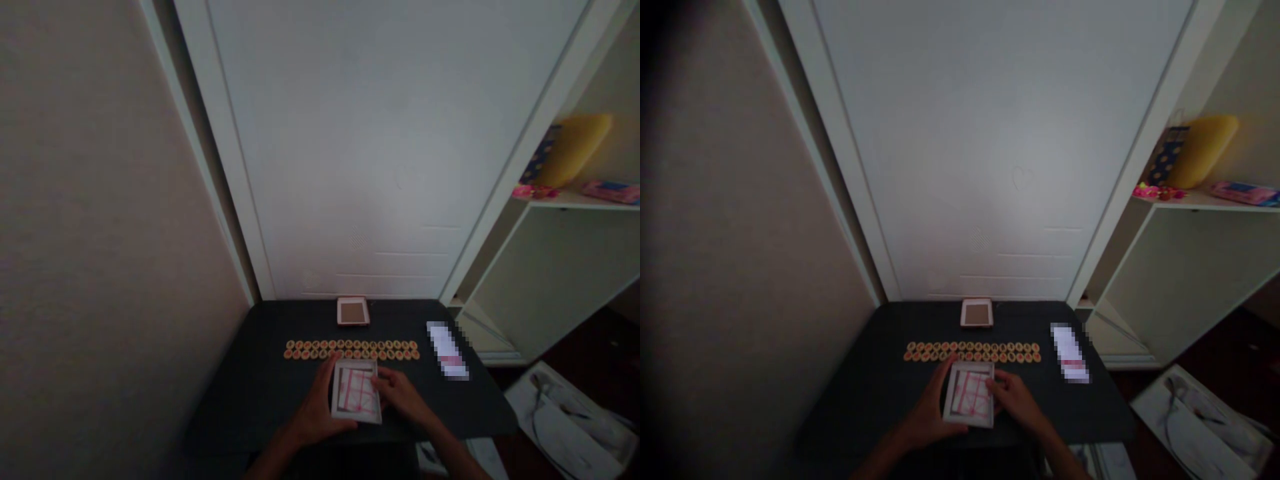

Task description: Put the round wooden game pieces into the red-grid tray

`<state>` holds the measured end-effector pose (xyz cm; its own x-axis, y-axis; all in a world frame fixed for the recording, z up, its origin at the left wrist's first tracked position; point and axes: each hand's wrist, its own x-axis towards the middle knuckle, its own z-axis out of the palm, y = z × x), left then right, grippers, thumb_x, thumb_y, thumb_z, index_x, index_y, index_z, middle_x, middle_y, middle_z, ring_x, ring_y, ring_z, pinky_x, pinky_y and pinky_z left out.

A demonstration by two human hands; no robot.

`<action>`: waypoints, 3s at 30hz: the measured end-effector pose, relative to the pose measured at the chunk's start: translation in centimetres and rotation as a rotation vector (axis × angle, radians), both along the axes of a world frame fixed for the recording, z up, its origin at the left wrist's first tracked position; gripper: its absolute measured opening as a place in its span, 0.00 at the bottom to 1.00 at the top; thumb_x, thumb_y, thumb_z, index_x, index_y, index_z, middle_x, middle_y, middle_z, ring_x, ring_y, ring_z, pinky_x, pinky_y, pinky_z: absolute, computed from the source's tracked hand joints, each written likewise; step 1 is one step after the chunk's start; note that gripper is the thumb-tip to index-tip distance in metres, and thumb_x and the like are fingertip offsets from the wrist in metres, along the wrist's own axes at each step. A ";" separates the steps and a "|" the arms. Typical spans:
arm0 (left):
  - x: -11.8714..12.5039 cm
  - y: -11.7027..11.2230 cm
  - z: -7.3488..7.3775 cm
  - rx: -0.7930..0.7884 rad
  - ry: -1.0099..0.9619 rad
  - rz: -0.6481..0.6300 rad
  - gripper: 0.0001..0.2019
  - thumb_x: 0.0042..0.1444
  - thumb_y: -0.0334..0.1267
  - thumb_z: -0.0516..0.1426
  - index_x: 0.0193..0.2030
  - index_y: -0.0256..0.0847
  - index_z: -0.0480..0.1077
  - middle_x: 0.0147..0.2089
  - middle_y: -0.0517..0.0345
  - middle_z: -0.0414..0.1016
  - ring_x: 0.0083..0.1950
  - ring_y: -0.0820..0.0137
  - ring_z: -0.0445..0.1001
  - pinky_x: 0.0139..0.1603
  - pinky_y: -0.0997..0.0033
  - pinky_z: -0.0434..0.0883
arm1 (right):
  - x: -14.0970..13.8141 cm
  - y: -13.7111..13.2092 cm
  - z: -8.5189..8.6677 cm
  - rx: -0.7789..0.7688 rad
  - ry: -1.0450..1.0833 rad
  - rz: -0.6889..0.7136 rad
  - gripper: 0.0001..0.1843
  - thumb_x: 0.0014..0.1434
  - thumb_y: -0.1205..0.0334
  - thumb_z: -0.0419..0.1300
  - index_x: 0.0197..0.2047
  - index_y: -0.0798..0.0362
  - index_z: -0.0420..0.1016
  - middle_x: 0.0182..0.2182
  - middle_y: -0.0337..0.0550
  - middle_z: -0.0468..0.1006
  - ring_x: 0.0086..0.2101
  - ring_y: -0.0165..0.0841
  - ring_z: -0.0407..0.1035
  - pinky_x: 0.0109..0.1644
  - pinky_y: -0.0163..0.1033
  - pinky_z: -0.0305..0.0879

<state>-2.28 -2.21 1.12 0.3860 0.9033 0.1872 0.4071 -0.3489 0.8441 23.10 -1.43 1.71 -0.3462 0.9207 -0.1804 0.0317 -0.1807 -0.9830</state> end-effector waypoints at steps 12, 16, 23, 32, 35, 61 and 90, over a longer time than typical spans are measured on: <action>-0.5 -0.1 -2.7 0.001 0.151 0.008 0.68 0.30 0.44 0.75 0.76 0.48 0.41 0.75 0.42 0.49 0.74 0.44 0.49 0.72 0.42 0.53 | 1.6 -3.4 -3.9 0.786 -0.666 -0.066 0.32 0.57 0.50 0.66 0.64 0.44 0.69 0.66 0.52 0.64 0.63 0.49 0.61 0.64 0.54 0.64; -1.2 -0.1 -2.4 0.032 0.180 -0.029 0.70 0.30 0.48 0.75 0.76 0.49 0.38 0.77 0.44 0.43 0.75 0.44 0.45 0.73 0.41 0.51 | 2.1 -4.0 -3.7 0.841 -0.741 0.029 0.38 0.57 0.48 0.67 0.68 0.42 0.63 0.70 0.50 0.56 0.65 0.50 0.58 0.65 0.55 0.63; -3.3 -0.3 -1.7 -0.047 0.200 -0.073 0.68 0.34 0.52 0.74 0.76 0.50 0.38 0.77 0.43 0.45 0.75 0.44 0.49 0.72 0.41 0.51 | 2.3 -4.3 -3.3 0.868 -0.795 0.141 0.42 0.59 0.47 0.65 0.72 0.41 0.53 0.73 0.46 0.47 0.67 0.50 0.53 0.68 0.54 0.57; -3.3 -0.1 -2.5 -0.040 0.298 -0.059 0.66 0.35 0.49 0.74 0.76 0.55 0.37 0.76 0.48 0.49 0.74 0.46 0.53 0.72 0.43 0.55 | 1.9 -4.0 -3.3 0.801 -0.905 0.256 0.40 0.65 0.48 0.58 0.74 0.41 0.44 0.74 0.42 0.35 0.70 0.49 0.44 0.71 0.58 0.49; -3.2 -0.2 -2.1 -0.021 0.279 -0.055 0.66 0.37 0.49 0.74 0.76 0.55 0.36 0.76 0.49 0.48 0.74 0.48 0.53 0.72 0.45 0.56 | 1.9 -4.0 -3.2 0.811 -0.884 0.237 0.42 0.64 0.46 0.59 0.74 0.42 0.44 0.74 0.43 0.35 0.70 0.49 0.44 0.71 0.57 0.50; -11.0 1.0 -3.3 0.463 0.525 0.055 0.16 0.63 0.43 0.58 0.57 0.51 0.74 0.62 0.55 0.74 0.62 0.56 0.73 0.62 0.46 0.72 | 8.9 -1.5 -4.0 0.919 -0.982 -0.091 0.19 0.65 0.58 0.59 0.59 0.46 0.72 0.54 0.51 0.75 0.53 0.45 0.70 0.57 0.55 0.69; -10.3 0.2 -3.1 0.369 0.479 0.099 0.16 0.64 0.41 0.56 0.58 0.51 0.72 0.64 0.56 0.72 0.66 0.57 0.69 0.66 0.44 0.68 | 5.9 15.6 -0.2 0.655 -0.982 0.102 0.14 0.64 0.55 0.58 0.44 0.49 0.83 0.42 0.46 0.85 0.44 0.42 0.76 0.52 0.45 0.67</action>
